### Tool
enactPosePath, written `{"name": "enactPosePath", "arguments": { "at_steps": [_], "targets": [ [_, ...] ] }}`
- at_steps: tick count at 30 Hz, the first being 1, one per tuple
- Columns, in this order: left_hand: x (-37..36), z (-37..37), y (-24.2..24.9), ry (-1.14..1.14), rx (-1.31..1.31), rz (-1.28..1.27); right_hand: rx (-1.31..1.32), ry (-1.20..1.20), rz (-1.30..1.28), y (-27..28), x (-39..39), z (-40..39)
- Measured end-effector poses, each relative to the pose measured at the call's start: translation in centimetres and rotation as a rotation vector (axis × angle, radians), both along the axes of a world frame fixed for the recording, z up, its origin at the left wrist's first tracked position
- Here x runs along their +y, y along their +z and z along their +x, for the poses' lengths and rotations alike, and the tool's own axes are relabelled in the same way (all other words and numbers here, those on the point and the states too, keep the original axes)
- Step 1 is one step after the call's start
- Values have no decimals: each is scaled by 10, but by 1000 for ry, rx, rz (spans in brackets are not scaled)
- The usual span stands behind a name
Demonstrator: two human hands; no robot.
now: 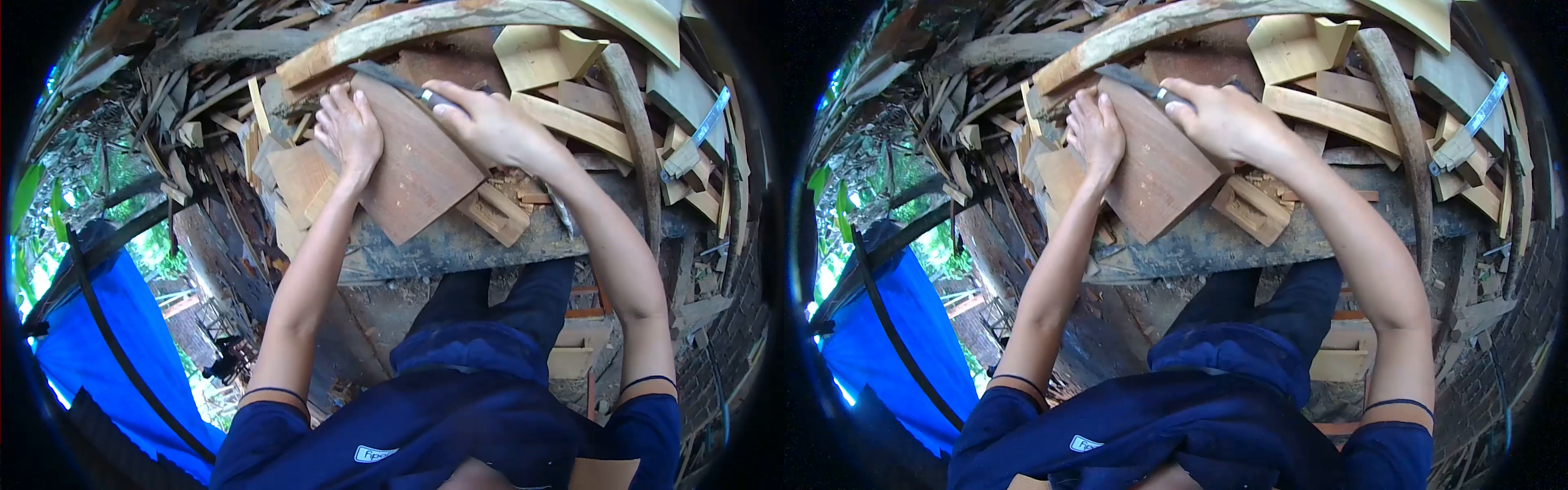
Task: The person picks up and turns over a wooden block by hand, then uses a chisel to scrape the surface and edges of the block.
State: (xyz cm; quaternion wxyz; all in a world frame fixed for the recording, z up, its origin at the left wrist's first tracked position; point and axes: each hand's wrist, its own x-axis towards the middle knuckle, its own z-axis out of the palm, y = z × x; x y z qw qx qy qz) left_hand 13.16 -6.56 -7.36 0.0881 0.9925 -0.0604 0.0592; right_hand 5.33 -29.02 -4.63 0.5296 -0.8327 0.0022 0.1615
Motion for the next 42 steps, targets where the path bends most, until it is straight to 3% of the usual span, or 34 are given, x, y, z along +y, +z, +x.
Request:
{"name": "enactPosePath", "arguments": {
  "at_steps": [10, 14, 18, 20, 22, 24, 28, 29, 40, 42],
  "targets": [
    [2, -1, 2, 26, 39, -5, 22, 54, 17, -3, 5, 22],
    [2, -1, 2, 8, 10, -15, -100, 41, 18, -20, -12, 1],
    [2, 0, 2, 17, 24, -25, 69, 106, 147, -23, -8, 22],
    [1, 0, 3, 19, 29, -21, 16, 84, 177, -27, -11, -1],
    [0, 1, 2, 30, 42, -23, -180, 32, 64, -11, -18, -34],
    [1, 1, 1, 24, 44, -5, 161, 26, -23, 37, -21, -54],
    [-1, 1, 1, 26, 42, -18, 213, 52, -224, 56, -8, -45],
    [0, 1, -2, 29, 23, -14, 103, 31, -295, 48, -2, -37],
    [0, 1, 1, 29, 23, -1, 4, -13, -317, 39, 2, -32],
    [0, 0, 2, 26, 5, -24, 121, 26, -276, 49, -1, -42]
  ]
}}
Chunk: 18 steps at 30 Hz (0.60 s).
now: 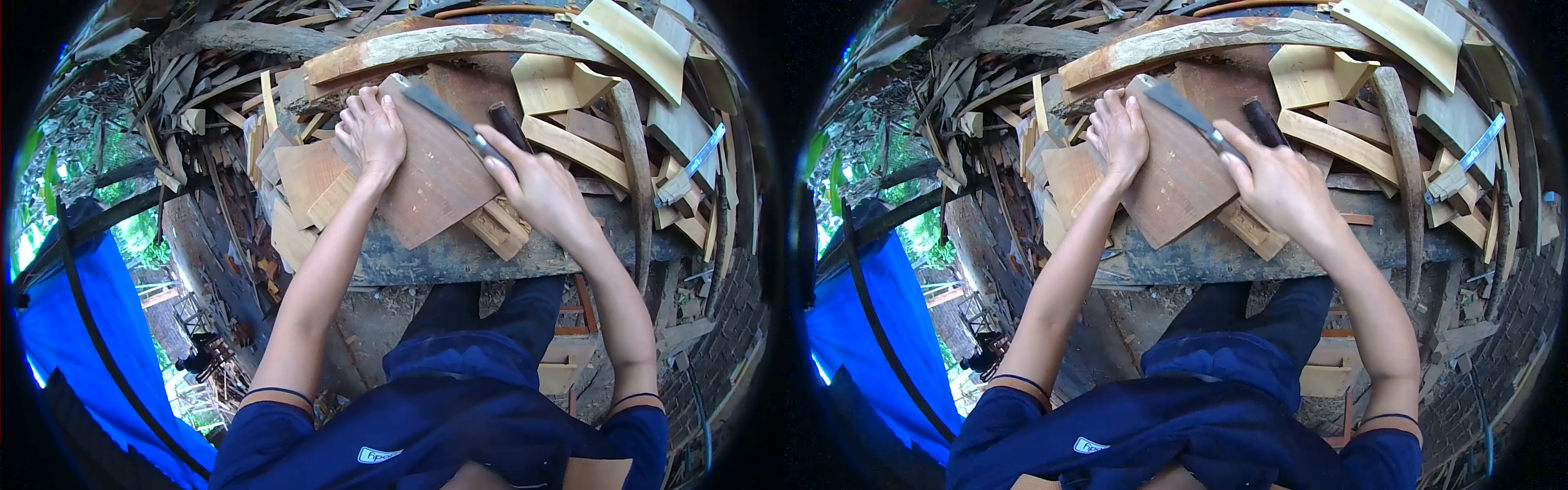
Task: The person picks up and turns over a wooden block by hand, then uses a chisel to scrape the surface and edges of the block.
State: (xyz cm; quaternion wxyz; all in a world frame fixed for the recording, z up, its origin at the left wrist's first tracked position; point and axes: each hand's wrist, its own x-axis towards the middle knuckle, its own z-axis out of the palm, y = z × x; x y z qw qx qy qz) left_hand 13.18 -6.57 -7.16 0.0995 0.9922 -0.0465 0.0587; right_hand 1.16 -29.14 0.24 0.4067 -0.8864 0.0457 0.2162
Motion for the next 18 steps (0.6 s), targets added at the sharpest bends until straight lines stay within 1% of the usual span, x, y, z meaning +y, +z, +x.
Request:
{"name": "enactPosePath", "arguments": {
  "at_steps": [2, 6, 8, 9, 12, 13, 14, 16, 17, 18],
  "targets": [
    [1, 4, -1, 2, -7, 12, 35, 15, 14, 4, -2, -3],
    [2, 1, -4, 2, -17, 30, -89, -10, 18, -10, 8, 13],
    [2, -1, -4, 6, -11, 33, -34, -14, 29, -12, 8, 11],
    [1, -1, -3, 7, -5, 22, 36, -7, 69, -4, 3, 6],
    [1, -2, -2, 12, 20, 5, -42, -19, 83, -10, 2, -4],
    [2, -2, -3, 9, 17, 18, 17, -7, 86, -6, 6, 8],
    [2, 1, -3, 3, 2, 29, 13, -6, 88, -17, 12, 23],
    [1, 1, 0, 4, 5, 41, -216, -53, 62, -49, 28, 45],
    [0, 2, 1, 2, 6, 28, -287, -57, 14, -59, 30, 41],
    [1, 0, 0, 5, 19, 17, -282, -58, 16, -48, 24, 34]
  ]
}}
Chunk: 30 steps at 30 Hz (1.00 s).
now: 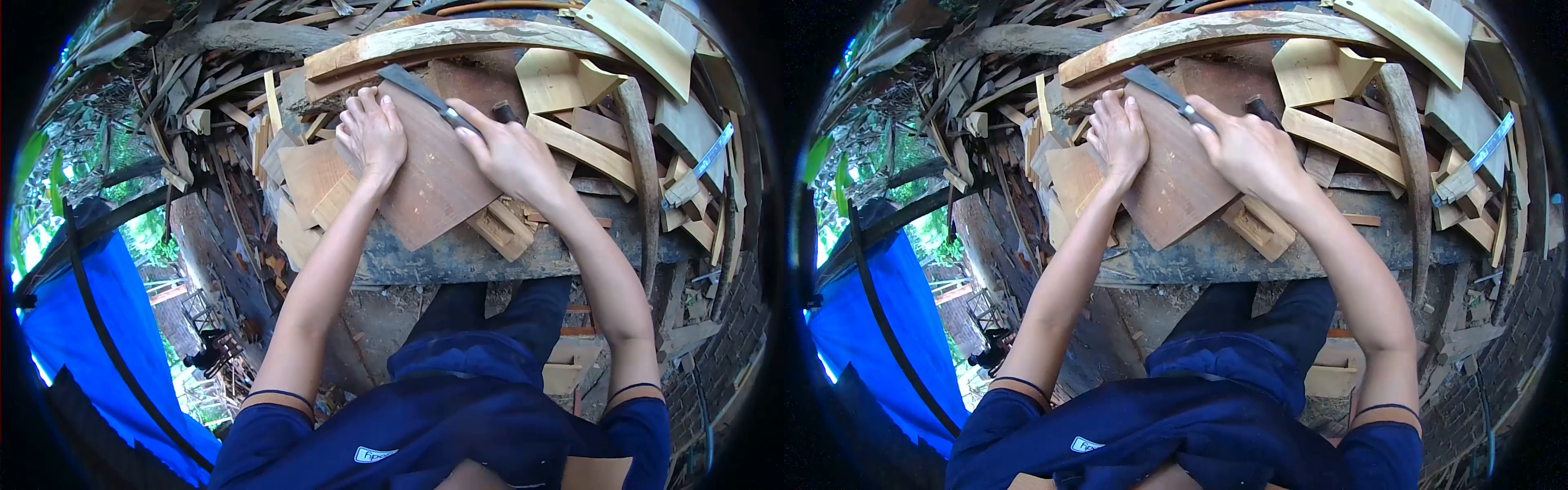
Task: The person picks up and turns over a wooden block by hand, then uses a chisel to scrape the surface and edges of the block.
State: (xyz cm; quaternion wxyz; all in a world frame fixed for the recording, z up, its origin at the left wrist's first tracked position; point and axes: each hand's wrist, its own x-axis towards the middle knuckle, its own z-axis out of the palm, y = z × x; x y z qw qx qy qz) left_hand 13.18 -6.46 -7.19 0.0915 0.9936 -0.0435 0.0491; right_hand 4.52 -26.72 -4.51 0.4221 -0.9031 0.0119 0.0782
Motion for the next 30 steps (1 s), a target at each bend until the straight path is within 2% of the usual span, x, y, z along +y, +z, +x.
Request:
{"name": "enactPosePath", "arguments": {
  "at_steps": [2, 10, 11, 14, 18, 22, 24, 30],
  "targets": [
    [0, 3, -2, 9, -3, 3, 275, 82, 35, 36, -18, -17],
    [-1, 0, 2, -6, 20, -5, 84, 65, -69, 21, -4, 4],
    [0, 0, -1, -9, -3, -19, 183, 84, -58, 29, -12, -6],
    [0, 2, -4, 0, -14, 1, 193, 79, -88, 38, -18, -21],
    [-1, 2, -2, 5, -26, 2, 93, 46, -76, 13, 3, 19],
    [-1, 3, -2, 20, 1, -24, 159, 30, -33, 33, -15, -24],
    [-2, 2, -1, 29, 26, -22, 289, 36, -45, 56, -26, -50],
    [-2, 3, -6, 34, -12, -50, 223, 31, -183, 75, -32, -87]
  ]
}}
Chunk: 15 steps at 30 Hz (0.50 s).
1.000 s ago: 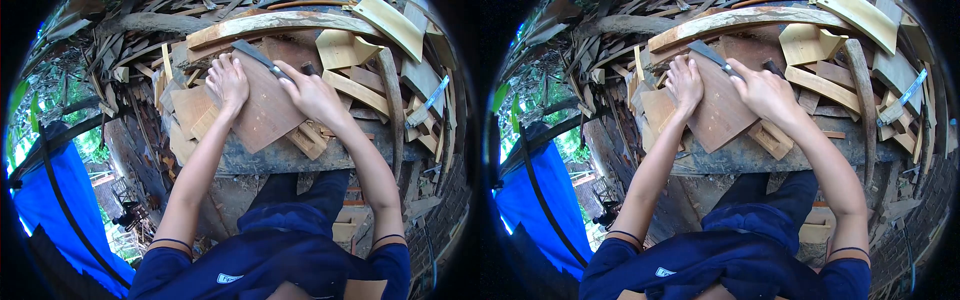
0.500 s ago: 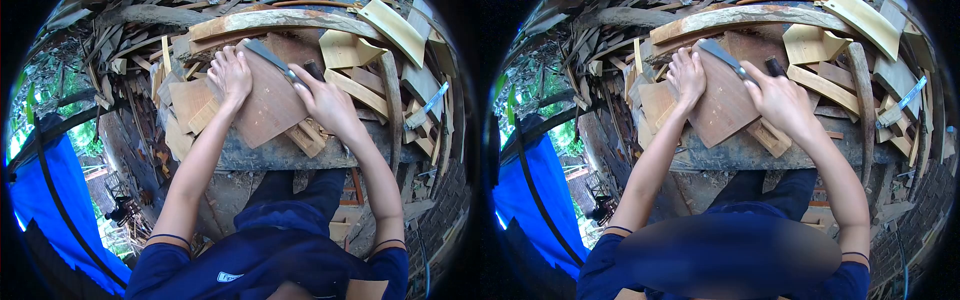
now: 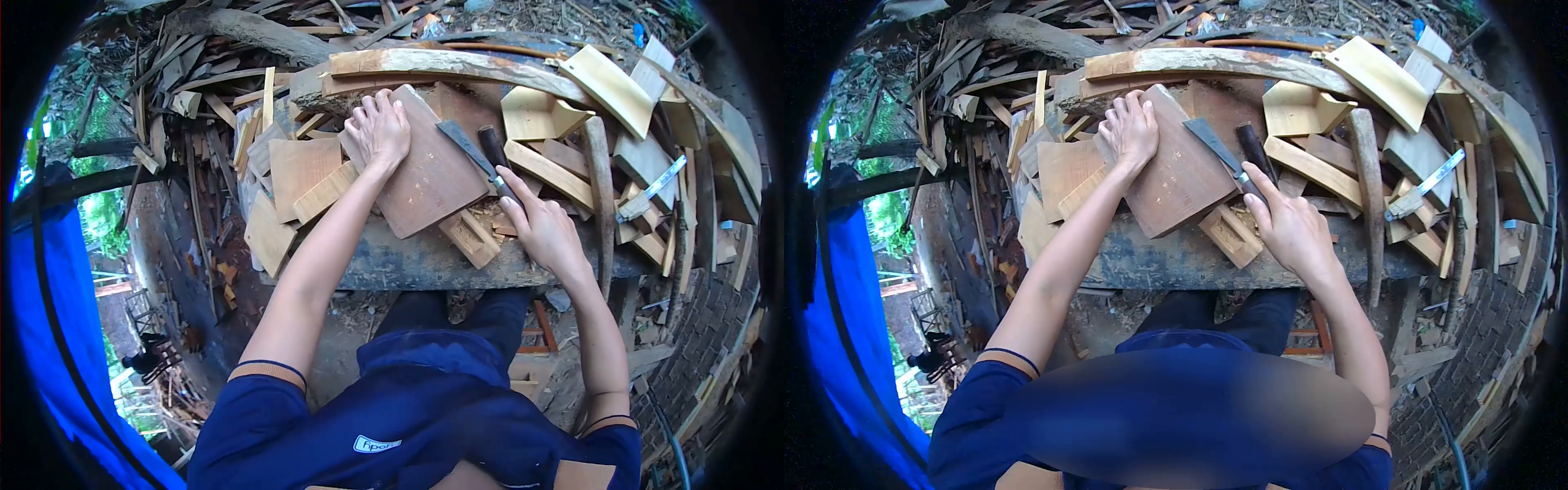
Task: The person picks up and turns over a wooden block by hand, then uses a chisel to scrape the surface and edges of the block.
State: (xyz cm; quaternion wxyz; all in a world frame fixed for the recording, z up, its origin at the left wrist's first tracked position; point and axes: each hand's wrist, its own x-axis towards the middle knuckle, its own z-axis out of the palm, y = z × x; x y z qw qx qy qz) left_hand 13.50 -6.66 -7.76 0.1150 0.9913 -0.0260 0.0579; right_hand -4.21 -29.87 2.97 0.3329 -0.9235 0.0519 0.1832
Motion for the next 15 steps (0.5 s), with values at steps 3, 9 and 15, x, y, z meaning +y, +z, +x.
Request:
{"name": "enactPosePath", "arguments": {
  "at_steps": [3, 9, 15],
  "targets": [
    [0, 0, 0, 11, 22, -2, 80, -14, -42, 7, 9, 19],
    [-1, 0, -1, 19, 7, 3, 22, -12, 60, -20, 18, 39],
    [-4, -3, 3, 8, -10, -43, 26, 2, 126, -17, 18, 51]
  ]
}}
